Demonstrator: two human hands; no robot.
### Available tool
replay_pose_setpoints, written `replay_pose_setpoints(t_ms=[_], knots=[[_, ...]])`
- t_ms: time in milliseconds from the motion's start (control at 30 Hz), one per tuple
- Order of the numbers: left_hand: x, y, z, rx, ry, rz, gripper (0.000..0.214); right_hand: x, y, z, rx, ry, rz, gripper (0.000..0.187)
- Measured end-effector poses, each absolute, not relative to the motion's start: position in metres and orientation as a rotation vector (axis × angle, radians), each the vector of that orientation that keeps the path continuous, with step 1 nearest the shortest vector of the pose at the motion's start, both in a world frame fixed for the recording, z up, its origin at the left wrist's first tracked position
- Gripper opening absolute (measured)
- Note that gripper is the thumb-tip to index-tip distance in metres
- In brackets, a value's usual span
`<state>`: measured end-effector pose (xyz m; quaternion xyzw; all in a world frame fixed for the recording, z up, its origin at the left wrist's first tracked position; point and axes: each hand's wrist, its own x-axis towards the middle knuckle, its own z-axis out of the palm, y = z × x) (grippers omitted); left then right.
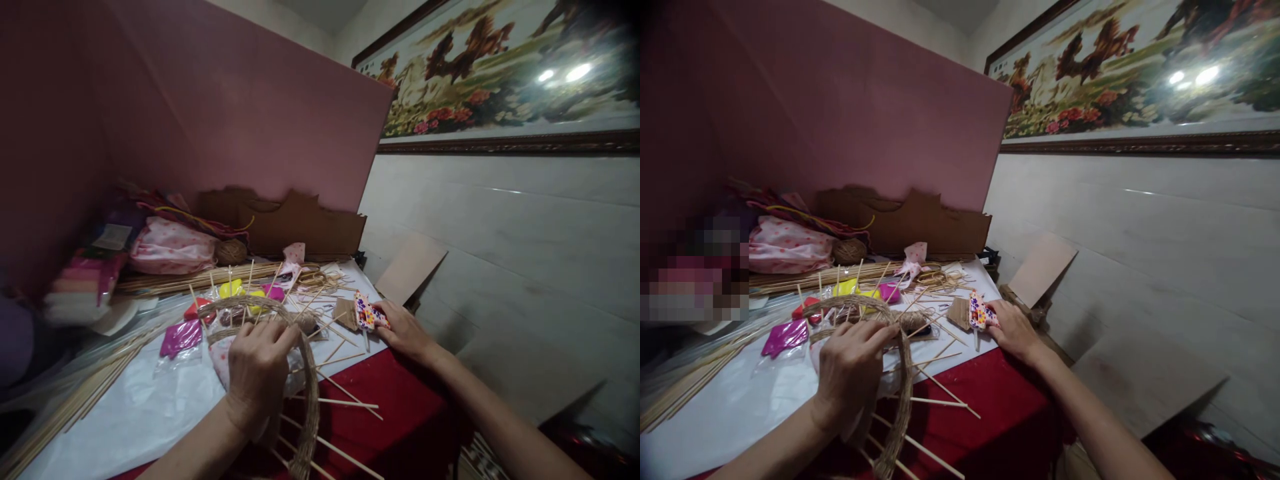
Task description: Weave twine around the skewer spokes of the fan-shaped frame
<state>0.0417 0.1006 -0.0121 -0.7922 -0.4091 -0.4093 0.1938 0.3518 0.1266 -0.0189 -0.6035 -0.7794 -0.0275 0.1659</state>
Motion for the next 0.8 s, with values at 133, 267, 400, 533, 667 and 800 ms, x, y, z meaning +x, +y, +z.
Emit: replay_pose_setpoints(t_ms=[133, 267, 400, 533, 667, 800], knots=[[0.042, 0.101, -0.012, -2.202, -1.129, -1.154, 0.029, 0.358, 0.123, -0.01, -1.752, -2.275, 0.079, 0.038], [0.043, 0.101, -0.012, -2.199, -1.116, -1.146, 0.027, 0.332, 0.103, 0.018, -1.664, -2.149, -0.071, 0.025], [0.043, 0.099, -0.01, -2.21, -1.089, -1.143, 0.024, 0.266, 0.069, 0.047, -1.352, -2.029, -0.215, 0.014], [0.042, 0.099, -0.011, -2.214, -1.044, -1.207, 0.017, 0.209, 0.054, 0.056, -1.285, -2.195, -0.301, 0.011], [0.043, 0.101, -0.011, -2.106, -1.041, -1.33, 0.013, 0.19, 0.062, 0.051, -1.324, -2.166, -0.364, 0.008], [0.045, 0.099, -0.006, -2.037, -1.08, -1.412, 0.015, 0.189, 0.069, 0.047, -1.353, -2.133, -0.362, 0.007]])
